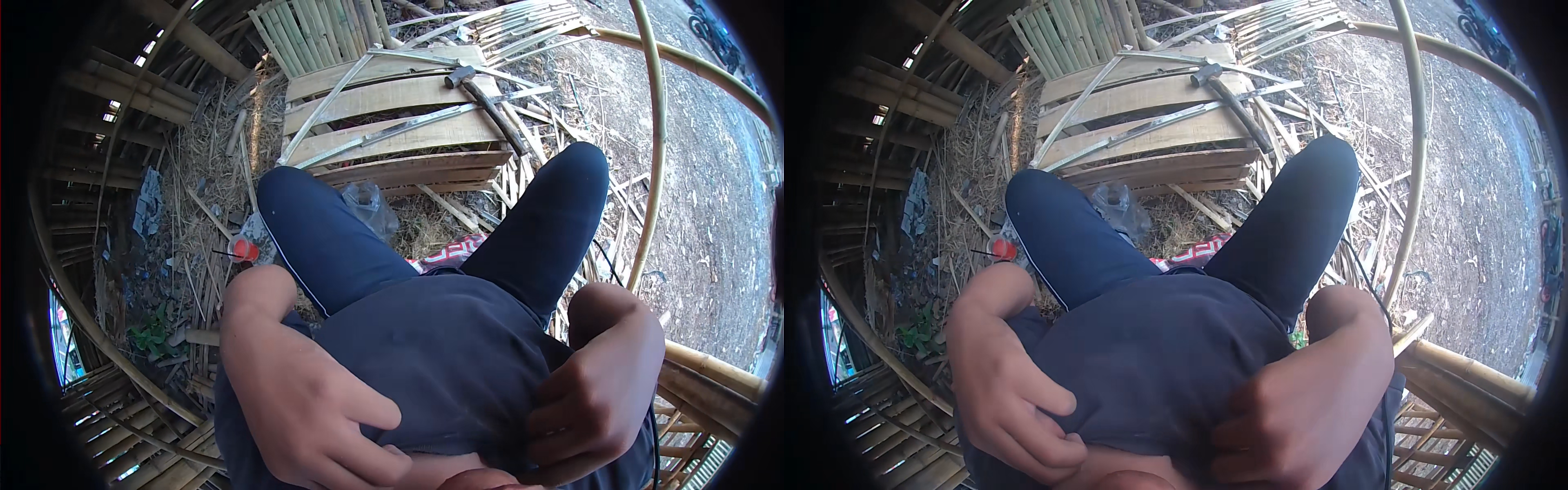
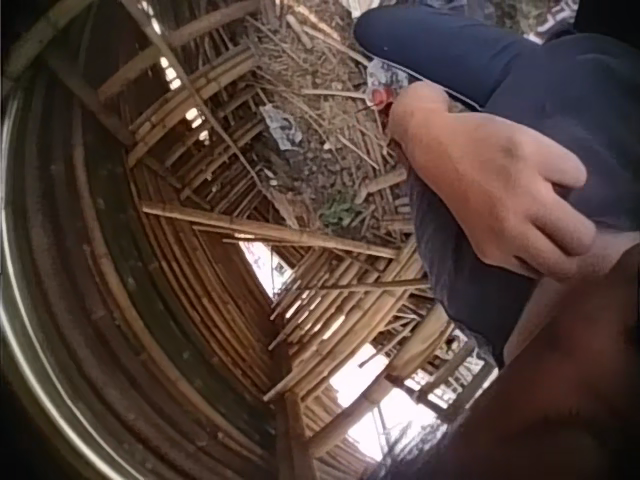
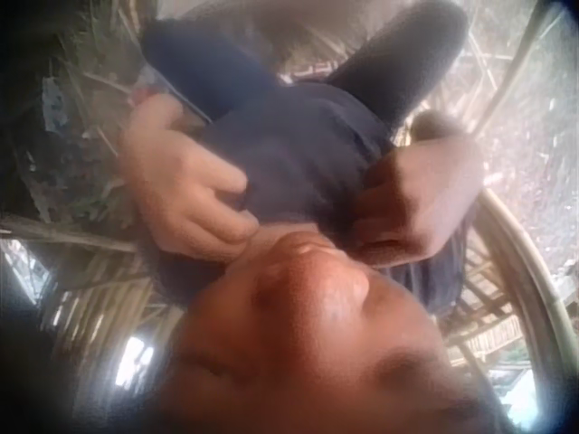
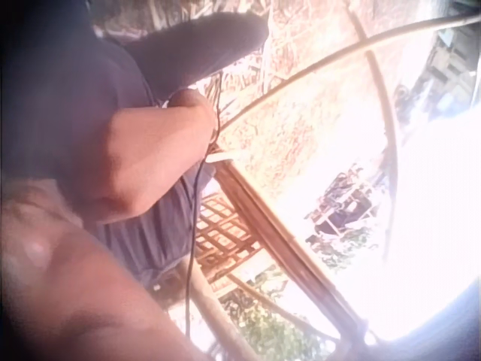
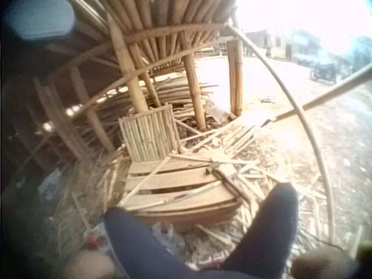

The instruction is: The person nails bamboo slats onto a wooden frame using a hammer by hand.

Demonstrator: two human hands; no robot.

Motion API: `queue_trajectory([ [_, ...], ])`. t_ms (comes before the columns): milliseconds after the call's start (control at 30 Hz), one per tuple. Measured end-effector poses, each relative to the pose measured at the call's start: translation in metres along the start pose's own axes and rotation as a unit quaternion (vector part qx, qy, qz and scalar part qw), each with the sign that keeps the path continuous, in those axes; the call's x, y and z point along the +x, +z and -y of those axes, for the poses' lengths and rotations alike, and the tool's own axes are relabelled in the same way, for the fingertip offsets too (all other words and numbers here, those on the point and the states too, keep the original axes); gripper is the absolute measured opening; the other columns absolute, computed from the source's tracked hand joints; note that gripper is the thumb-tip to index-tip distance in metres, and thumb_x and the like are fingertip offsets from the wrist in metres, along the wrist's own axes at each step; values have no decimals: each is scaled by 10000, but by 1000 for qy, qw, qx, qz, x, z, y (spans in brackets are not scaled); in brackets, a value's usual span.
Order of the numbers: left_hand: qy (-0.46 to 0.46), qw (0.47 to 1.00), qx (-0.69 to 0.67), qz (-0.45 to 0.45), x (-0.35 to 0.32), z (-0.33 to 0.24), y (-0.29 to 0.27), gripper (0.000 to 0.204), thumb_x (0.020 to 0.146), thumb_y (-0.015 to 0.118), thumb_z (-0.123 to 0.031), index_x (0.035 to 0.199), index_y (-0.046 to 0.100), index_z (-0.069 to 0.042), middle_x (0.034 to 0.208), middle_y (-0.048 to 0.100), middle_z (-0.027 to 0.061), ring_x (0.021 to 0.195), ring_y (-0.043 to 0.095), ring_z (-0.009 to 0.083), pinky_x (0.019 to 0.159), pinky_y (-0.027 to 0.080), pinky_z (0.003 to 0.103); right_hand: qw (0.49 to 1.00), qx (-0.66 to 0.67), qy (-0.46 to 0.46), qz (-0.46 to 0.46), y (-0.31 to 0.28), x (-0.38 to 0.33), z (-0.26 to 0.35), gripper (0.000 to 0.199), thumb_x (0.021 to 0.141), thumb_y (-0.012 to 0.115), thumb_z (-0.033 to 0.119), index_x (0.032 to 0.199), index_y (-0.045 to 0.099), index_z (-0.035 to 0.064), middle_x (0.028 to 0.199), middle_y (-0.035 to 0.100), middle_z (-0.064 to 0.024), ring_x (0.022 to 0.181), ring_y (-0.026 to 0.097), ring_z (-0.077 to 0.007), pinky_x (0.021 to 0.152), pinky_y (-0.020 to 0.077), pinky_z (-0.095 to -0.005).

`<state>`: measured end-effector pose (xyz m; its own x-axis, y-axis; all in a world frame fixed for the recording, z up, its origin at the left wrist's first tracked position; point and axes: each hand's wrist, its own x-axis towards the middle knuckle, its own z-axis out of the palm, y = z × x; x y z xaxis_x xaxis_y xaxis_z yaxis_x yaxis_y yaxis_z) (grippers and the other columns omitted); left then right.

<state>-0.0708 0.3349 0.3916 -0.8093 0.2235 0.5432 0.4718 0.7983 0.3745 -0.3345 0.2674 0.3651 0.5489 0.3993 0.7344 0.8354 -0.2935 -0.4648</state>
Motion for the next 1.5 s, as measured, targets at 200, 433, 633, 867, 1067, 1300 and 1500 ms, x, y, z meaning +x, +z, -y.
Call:
queue_trajectory([
  [200, 9, 988, 88, -129, -13, 34, 6, 238, 751, 565, 88, 841, 720, -69, 903, 651, -32, 800, 599, 66, 598, 407, 269, 997, -42, -8, -57, -11, -10, -6, 100, 881, 627, 124, 853, 699, 61, 797, 616, -52, 619, 583, -168, 466, 382, -276],
  [433, -65, 863, 339, -369, -37, 42, 32, 135, 911, 682, -204, 917, 719, -334, 885, 644, -239, 797, 504, -90, 580, 324, 212, 955, -122, -69, -263, -4, -25, -28, 241, 820, 527, -70, 622, 537, 68, 682, 573, -87, 566, 574, -151, 389, 283, -246],
  [633, -42, 873, 319, -365, -42, 47, 18, 159, 925, 727, -250, 980, 733, -400, 933, 633, -278, 821, 479, -84, 578, 314, 213, 957, -102, -123, -244, -19, -21, -35, 241, 734, 700, 9, 571, 567, 128, 529, 499, 31, 420, 489, -75, 370, 274, -218],
  [867, -38, 917, 236, -319, -29, 22, 12, 156, 893, 731, -121, 905, 775, -270, 941, 679, -189, 794, 539, -69, 552, 338, 209, 962, -119, -96, -228, -20, -16, -20, 254, 837, 568, -47, 634, 566, 104, 684, 610, -34, 547, 591, -115, 393, 293, -212],
  [1067, 17, 976, -215, 3, -27, 11, -35, 168, 893, 561, -146, 821, 693, -72, 961, 686, 44, 886, 645, 169, 588, 363, 244, 998, 38, -48, -21, -51, -31, 11, 115, 920, 612, 65, 858, 705, 92, 889, 700, -53, 760, 677, -83, 544, 457, -174],
  [1300, 20, 947, -295, 124, -35, -37, -35, 112, 888, 624, -169, 824, 677, -93, 965, 667, 53, 972, 622, 182, 767, 443, 335, 988, 130, -49, 67, -22, -24, 16, 152, 789, 648, 163, 694, 663, 45, 711, 639, -43, 602, 607, -179, 459, 458, -286],
  [1500, 20, 980, -185, 63, -36, -73, -60, 28, 785, 713, -86, 802, 692, -81, 842, 661, 78, 871, 634, 244, 812, 504, 449, 990, 106, -49, 85, -36, -27, 42, 151, 797, 639, 163, 711, 674, 43, 695, 629, -40, 584, 596, -171, 454, 449, -284],
])
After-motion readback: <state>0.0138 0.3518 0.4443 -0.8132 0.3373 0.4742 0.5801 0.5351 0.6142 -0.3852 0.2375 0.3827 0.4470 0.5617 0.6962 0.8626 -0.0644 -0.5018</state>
